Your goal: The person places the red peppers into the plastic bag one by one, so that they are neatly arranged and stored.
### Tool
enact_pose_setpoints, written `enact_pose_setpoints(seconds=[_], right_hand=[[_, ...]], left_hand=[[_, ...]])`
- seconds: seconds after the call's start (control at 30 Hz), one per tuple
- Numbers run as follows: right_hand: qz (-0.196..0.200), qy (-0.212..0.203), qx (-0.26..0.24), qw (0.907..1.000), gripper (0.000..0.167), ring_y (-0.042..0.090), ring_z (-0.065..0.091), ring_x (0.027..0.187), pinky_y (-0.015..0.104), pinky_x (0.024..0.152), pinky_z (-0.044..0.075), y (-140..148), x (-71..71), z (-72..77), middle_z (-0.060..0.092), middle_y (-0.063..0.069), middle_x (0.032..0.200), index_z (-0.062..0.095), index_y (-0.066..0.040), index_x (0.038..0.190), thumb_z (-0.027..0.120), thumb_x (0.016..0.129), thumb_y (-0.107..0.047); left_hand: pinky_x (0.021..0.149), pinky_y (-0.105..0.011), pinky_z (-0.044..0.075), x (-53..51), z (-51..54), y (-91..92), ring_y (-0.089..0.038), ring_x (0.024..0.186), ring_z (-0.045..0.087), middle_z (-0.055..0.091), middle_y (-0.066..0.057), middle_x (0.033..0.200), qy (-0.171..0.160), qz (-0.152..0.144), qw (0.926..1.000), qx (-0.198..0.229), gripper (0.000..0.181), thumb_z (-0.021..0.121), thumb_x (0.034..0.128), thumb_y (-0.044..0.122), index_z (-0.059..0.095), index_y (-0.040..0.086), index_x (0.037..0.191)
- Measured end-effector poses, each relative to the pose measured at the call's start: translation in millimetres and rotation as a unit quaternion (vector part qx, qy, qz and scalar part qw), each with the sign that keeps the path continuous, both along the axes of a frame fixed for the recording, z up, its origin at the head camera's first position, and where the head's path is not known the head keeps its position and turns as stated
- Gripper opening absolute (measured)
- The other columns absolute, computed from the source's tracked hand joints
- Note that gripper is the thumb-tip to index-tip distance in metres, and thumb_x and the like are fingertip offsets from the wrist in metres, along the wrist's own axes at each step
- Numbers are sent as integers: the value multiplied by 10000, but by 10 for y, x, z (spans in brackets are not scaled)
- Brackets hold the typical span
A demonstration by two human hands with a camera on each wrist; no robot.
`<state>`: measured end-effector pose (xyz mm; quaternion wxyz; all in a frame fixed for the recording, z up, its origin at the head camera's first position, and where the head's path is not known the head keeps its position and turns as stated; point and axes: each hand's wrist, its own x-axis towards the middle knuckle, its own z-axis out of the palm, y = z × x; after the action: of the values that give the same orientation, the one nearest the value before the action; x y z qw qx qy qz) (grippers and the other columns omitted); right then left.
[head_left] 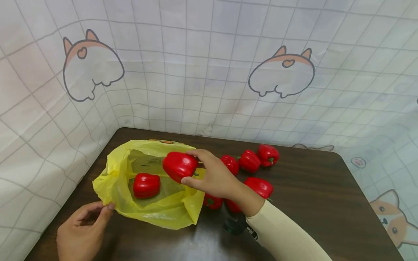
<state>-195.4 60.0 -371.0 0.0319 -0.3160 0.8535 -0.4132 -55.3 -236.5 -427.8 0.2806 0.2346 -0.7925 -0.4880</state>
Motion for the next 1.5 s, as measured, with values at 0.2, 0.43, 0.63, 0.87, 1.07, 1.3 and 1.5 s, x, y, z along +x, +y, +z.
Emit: enact_pose_setpoints(seconds=[0.2,0.43,0.63,0.87,1.07,1.3,1.5], right_hand=[[67,30,429,9991,759,154,591,1156,288,905,536,-217,-43,-57,528,23,1415,473,-121,1486,842,863,-348],[-66,153,759,9970,747,167,518,1233,276,915,517,-511,-63,-135,521,28,1444,478,-127,1492,817,882,-395],[-171,131,898,9957,753,193,497,1283,299,950,509,-678,-126,-215,510,30,1473,465,-124,1502,808,889,-396],[-251,11,1003,9946,752,172,539,1204,293,912,524,-805,-190,-272,519,22,1446,459,-135,1500,800,890,-415],[-652,4,1166,9910,734,171,563,1158,298,896,528,-895,-248,-359,506,41,1425,442,-142,1510,781,910,-396],[-996,-63,1367,9856,735,191,558,1154,325,905,533,-933,-297,-494,508,72,1399,421,-144,1516,775,918,-383],[-1004,-234,1539,9827,749,208,568,1182,327,931,524,-962,-333,-625,529,92,1396,437,-141,1509,793,903,-399]], left_hand=[[597,-116,485,-11,1,11,-38,640,651,726,106,748,179,-67,9998,-42,204,889,826,166,791,39,952],[578,-119,477,-1,-16,-5,-27,628,637,721,138,747,69,-18,10000,67,223,899,813,164,791,36,961],[568,-124,478,6,-19,-24,-23,637,639,719,161,758,-53,22,10000,7,237,902,812,183,794,47,972],[592,-112,480,-1,-6,-2,-17,626,644,723,137,747,248,-54,9996,-96,197,895,815,143,794,40,949],[599,-112,479,-5,-20,3,-25,633,647,723,131,749,331,-112,9993,-133,184,893,815,127,793,40,943],[592,-124,483,-6,-19,-1,-33,651,646,726,120,761,158,-70,9998,-95,203,895,819,163,796,55,960],[587,-119,470,6,-43,-31,-22,646,633,720,128,753,49,-45,10000,-22,222,901,814,184,792,48,951]])
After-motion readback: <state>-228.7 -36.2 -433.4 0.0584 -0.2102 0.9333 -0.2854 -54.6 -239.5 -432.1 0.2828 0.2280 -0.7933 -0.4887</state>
